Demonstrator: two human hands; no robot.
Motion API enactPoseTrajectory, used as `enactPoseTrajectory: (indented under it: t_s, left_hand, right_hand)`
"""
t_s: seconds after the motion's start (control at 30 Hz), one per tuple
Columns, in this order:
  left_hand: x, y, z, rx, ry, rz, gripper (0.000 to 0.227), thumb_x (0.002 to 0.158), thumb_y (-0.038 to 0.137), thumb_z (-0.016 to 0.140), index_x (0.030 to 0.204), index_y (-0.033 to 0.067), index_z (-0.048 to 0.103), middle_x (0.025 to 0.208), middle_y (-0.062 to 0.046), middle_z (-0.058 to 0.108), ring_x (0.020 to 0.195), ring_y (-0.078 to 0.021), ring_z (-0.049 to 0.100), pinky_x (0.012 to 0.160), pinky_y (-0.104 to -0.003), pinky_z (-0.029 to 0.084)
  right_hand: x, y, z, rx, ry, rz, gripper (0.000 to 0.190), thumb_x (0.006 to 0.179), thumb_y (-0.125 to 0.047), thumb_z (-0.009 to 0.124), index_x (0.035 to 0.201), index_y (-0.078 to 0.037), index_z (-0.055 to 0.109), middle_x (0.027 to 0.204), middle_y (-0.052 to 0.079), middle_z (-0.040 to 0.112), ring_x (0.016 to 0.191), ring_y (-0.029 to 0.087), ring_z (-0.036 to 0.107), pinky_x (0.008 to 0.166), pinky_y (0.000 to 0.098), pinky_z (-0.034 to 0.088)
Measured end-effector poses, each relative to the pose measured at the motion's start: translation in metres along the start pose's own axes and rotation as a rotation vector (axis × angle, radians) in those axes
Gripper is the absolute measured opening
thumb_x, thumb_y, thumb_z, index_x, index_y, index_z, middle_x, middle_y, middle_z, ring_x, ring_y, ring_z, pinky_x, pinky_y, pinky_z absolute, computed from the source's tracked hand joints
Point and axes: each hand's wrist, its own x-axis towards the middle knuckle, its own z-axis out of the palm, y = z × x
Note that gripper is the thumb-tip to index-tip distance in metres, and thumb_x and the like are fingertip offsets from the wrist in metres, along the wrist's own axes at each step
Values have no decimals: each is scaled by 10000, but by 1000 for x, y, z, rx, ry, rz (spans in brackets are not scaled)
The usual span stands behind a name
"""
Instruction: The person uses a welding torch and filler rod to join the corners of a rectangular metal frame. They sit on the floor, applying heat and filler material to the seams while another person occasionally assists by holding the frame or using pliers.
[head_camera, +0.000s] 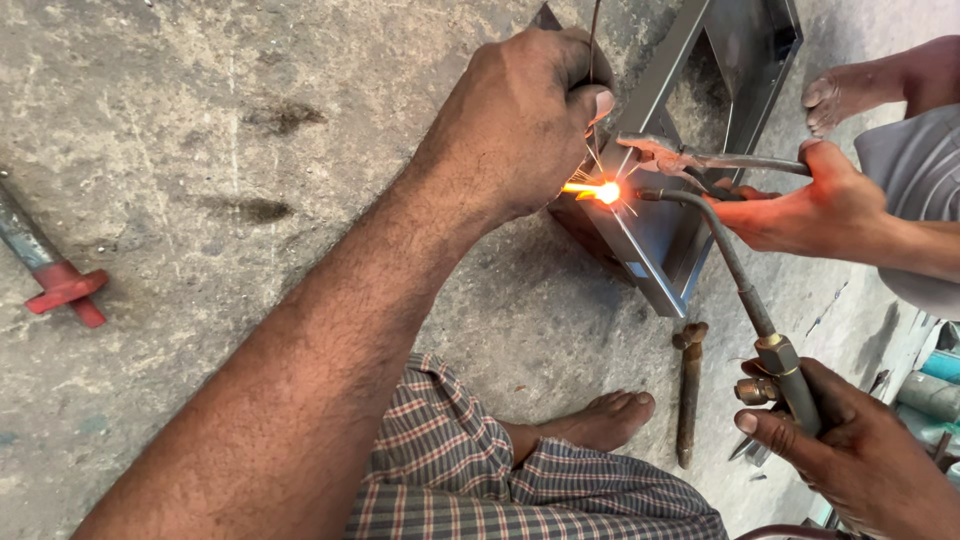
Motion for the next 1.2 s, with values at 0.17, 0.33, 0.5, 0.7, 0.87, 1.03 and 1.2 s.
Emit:
enactPoseTrajectory:
  t_s: [0.17, 0.33, 0.5, 0.7, 0.87, 1.03, 1.2]
  left_hand:
    - [-1, 2, -1, 3, 20, 26, 203, 984, 250, 635, 1071, 110, 752, 933, -57, 787, 849, -164, 789, 759, -335, 646]
    - [-1, 0, 0, 10, 33, 61, 198, 985, 253, 642, 1065, 114, 758, 923, -52, 785, 837, -157, 786, 751, -333, 644]
    - [-1, 1, -2, -15, -4, -15, 205, 999, 266, 612, 1055, 124, 748, 884, -34, 780, 800, -133, 786, 736, -321, 648]
    - [1, 1, -8, -10, 43, 66, 168, 983, 227, 653, 1016, 101, 759, 843, -43, 778, 767, -141, 778, 726, -332, 625]
    - [-1, -7, -8, -30, 156, 170, 150, 984, 198, 670, 967, 66, 738, 833, -58, 773, 776, -166, 771, 706, -355, 601]
    - [-22, 14, -18, -116, 354, 66, 165, 954, 209, 696, 983, 48, 709, 826, -85, 748, 760, -214, 749, 698, -381, 595]
    - [-89, 42, 17, -400, 722, -104, 170, 1037, 177, 590, 1080, 42, 684, 964, -103, 737, 886, -226, 741, 803, -387, 591]
  right_hand:
    - [-3, -3, -1, -88, -1, -11, 619, 866, -239, 794, 1438, -85, 611, 1186, 117, 720, 1079, 207, 712, 862, 408, 603]
    - [-4, -2, 0, -132, 32, 9, 581, 885, -236, 814, 1417, -98, 624, 1114, 129, 717, 878, 237, 603, 713, 424, 553]
    - [4, 11, -3, -82, 7, -84, 590, 881, -243, 826, 1406, -79, 611, 1115, 109, 736, 929, 172, 689, 725, 349, 576]
    - [8, 25, -3, 79, -13, -206, 576, 874, -150, 811, 1402, -39, 608, 1136, 149, 764, 992, 172, 660, 805, 371, 560]
    - [-4, 26, -3, 61, 83, -137, 591, 861, -114, 799, 1419, -28, 629, 1176, 149, 744, 1072, 194, 675, 867, 396, 572]
    - [-23, 8, -1, -79, 120, -89, 612, 859, -138, 797, 1428, -35, 600, 1186, 138, 699, 1085, 191, 726, 908, 383, 560]
    - [-56, -22, 12, -338, 195, -104, 538, 888, -241, 821, 1365, -36, 678, 989, 121, 746, 695, 207, 654, 609, 396, 562]
